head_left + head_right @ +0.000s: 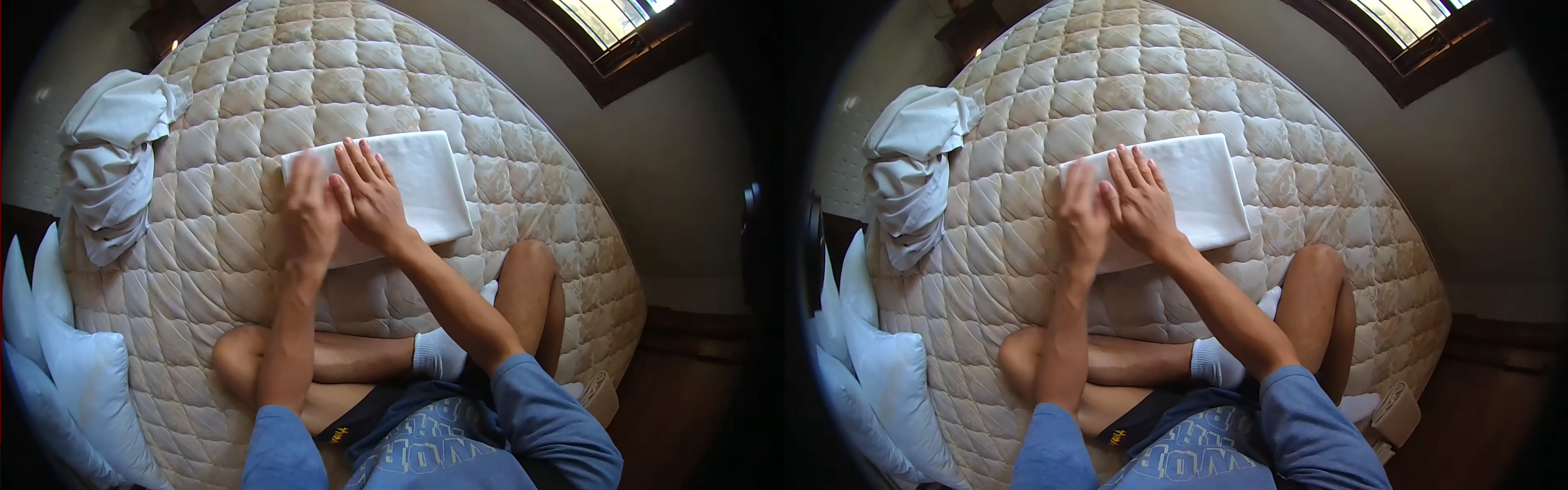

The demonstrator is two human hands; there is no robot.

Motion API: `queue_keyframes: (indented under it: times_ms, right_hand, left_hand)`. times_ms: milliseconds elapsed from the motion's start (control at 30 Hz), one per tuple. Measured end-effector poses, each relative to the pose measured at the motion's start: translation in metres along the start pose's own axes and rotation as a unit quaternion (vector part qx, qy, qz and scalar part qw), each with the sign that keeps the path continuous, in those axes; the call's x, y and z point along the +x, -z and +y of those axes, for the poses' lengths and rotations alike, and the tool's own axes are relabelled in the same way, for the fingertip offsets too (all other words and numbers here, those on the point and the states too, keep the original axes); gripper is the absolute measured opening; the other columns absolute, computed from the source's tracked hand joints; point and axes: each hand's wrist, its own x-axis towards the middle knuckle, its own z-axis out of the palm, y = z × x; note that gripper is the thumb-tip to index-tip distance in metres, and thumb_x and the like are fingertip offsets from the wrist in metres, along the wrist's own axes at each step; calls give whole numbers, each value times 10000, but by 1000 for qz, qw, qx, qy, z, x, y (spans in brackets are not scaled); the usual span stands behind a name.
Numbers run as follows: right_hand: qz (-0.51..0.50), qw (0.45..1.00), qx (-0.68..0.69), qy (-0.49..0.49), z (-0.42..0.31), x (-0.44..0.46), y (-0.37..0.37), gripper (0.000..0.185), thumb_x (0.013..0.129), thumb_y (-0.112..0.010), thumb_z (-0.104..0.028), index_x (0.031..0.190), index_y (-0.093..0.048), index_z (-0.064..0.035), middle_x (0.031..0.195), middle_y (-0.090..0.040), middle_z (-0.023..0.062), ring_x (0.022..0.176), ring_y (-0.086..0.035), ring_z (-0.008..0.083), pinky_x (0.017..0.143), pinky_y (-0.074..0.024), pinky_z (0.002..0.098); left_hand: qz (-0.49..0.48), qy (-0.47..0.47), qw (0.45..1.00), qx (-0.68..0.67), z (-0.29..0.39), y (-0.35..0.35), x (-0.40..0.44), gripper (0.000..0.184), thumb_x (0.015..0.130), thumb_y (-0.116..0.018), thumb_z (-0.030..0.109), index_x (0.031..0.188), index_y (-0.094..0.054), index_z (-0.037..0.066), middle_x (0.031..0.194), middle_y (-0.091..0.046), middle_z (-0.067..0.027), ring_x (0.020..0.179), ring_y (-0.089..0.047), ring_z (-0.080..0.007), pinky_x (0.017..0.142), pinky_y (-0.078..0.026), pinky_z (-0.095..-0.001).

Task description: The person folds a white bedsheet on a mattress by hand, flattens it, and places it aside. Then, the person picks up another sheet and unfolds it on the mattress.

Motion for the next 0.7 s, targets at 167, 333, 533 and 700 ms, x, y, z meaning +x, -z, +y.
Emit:
queue_keyframes:
  times_ms: [167, 333, 533, 700]
  right_hand:
    - [-3, 994, -107, 12, 46, -20, 3, 581, 1062, -448, -372, 1538, -444, -40, 1634, -383, 136, 1534, -314, 298, 1233, -233, 427]
    - [-13, 982, -163, -94, 74, -34, 32, 623, 1068, -431, -397, 1570, -384, -31, 1663, -324, 136, 1554, -267, 290, 1252, -184, 427]
    - [-5, 980, -173, -98, 78, -38, 24, 644, 1069, -419, -414, 1569, -372, -12, 1669, -307, 139, 1559, -252, 292, 1259, -164, 431]
    - [4, 981, -168, -94, 79, -38, 22, 659, 1072, -399, -427, 1569, -360, 5, 1666, -307, 150, 1559, -249, 301, 1260, -164, 437]
  left_hand:
    - [-128, -8, 982, 139, -3, -15, -17, 496, 1042, -503, 266, 1516, -510, 121, 1613, -393, -192, 1491, -369, -363, 1230, -273, -483]
    - [-72, 116, 956, 258, -18, 4, -13, 546, 1053, -475, 375, 1539, -479, 126, 1691, -221, -177, 1541, -230, -413, 1253, -175, -527]
    - [-39, 69, 974, 211, 6, -7, -12, 629, 1056, -465, 394, 1574, -382, 47, 1701, -193, -168, 1534, -232, -436, 1249, -184, -519]
    - [-175, -42, 967, 180, 31, -28, -30, 686, 1059, -453, 413, 1582, -324, -12, 1693, -231, -153, 1544, -255, -362, 1247, -207, -492]
